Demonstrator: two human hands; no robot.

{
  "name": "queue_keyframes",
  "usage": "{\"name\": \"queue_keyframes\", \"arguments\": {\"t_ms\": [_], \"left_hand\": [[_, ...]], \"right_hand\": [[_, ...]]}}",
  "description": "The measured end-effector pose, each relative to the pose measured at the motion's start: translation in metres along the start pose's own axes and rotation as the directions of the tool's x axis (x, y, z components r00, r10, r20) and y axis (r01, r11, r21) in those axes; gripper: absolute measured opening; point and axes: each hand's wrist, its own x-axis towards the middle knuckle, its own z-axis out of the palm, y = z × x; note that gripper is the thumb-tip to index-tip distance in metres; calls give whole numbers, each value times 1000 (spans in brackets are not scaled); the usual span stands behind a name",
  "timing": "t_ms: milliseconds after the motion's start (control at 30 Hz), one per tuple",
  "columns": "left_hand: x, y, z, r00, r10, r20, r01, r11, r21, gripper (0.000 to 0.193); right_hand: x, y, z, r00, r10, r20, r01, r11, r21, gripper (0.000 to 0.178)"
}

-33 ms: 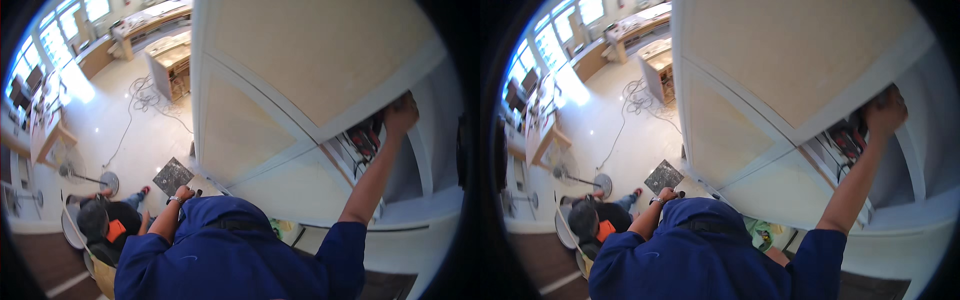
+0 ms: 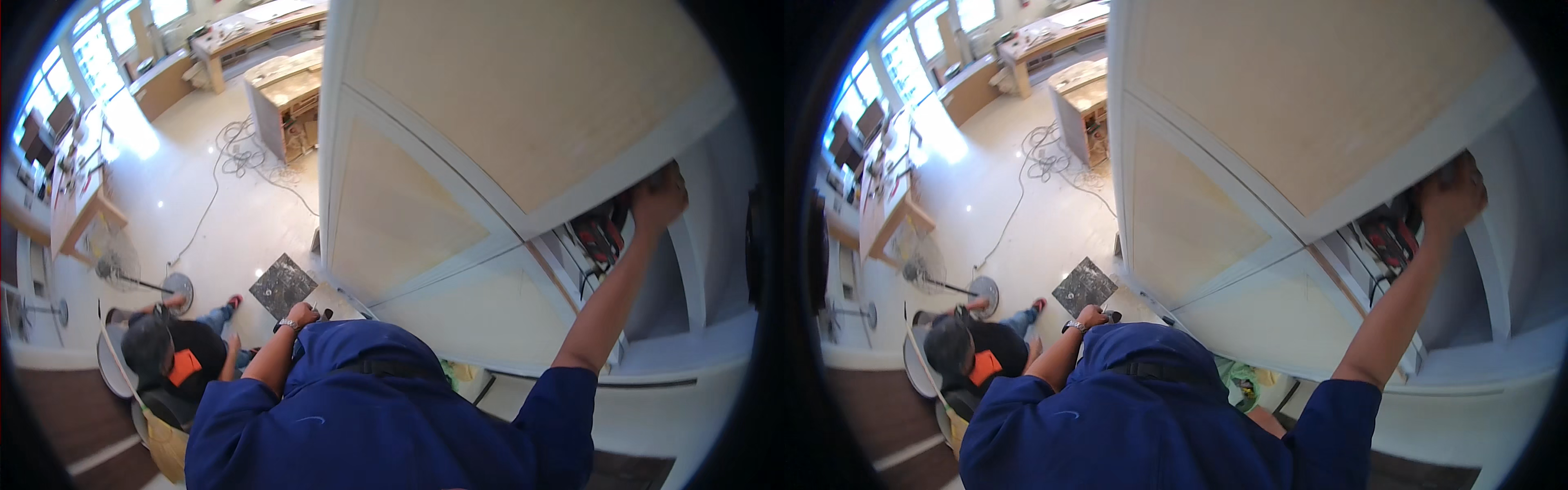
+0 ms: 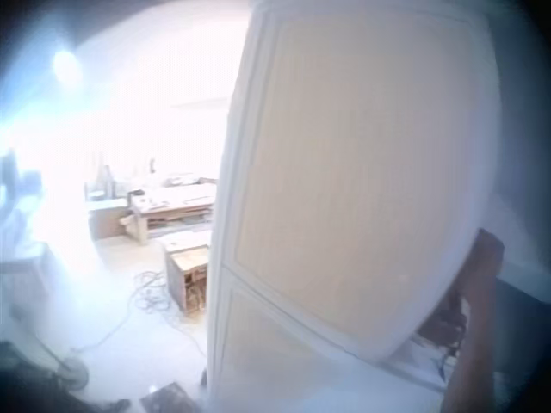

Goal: The person marks a cabinet door with a pencil, holds a spirit level against the cabinet to mark lines with the pencil, and presses the cabinet panels by hand.

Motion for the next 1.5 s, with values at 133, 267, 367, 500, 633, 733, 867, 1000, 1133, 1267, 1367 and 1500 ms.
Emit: {"name": "queue_keyframes", "arguments": {"t_ms": [133,267,367,500,633,733,867,1000,1133,1267,1367,1500], "left_hand": [[-8,-7,15,993,-111,-35,104,981,-165,36],[-24,-1,5,997,-69,36,75,975,-211,34],[-36,8,11,985,-164,59,174,922,-346,28],[-36,-7,36,972,-233,-27,201,888,-413,29],[-40,-20,40,983,-186,-10,173,933,-316,32],[-49,-19,26,967,-253,32,245,890,-385,35],[-66,-13,14,970,-243,-1,229,916,-330,31],[-67,-18,11,942,-334,-26,309,896,-320,36],[-70,-29,25,956,-289,-58,281,952,-122,31],[-86,-42,25,938,-346,3,345,937,-49,29],[-99,-57,33,939,-343,31,341,939,53,27],[-113,-76,41,926,-362,105,347,927,142,25]], "right_hand": [[6,-18,5,999,41,-20,-42,998,-44,47],[5,-13,7,995,97,8,-96,990,-104,48],[4,-12,7,994,104,25,-104,995,-5,49],[7,-7,15,992,122,-9,-122,991,-49,52],[7,-7,17,991,132,-25,-134,985,-107,51],[4,3,20,989,150,1,-149,979,-138,50],[6,3,31,996,62,-61,-69,990,-126,50],[1,49,57,997,-16,-69,5,988,-151,62],[-6,68,62,997,16,-69,-24,993,-116,64],[-13,60,68,999,19,-50,-28,982,-185,61],[-8,44,56,994,-17,-108,-8,974,-228,62],[-10,41,30,999,29,-40,-38,968,-249,64]]}}
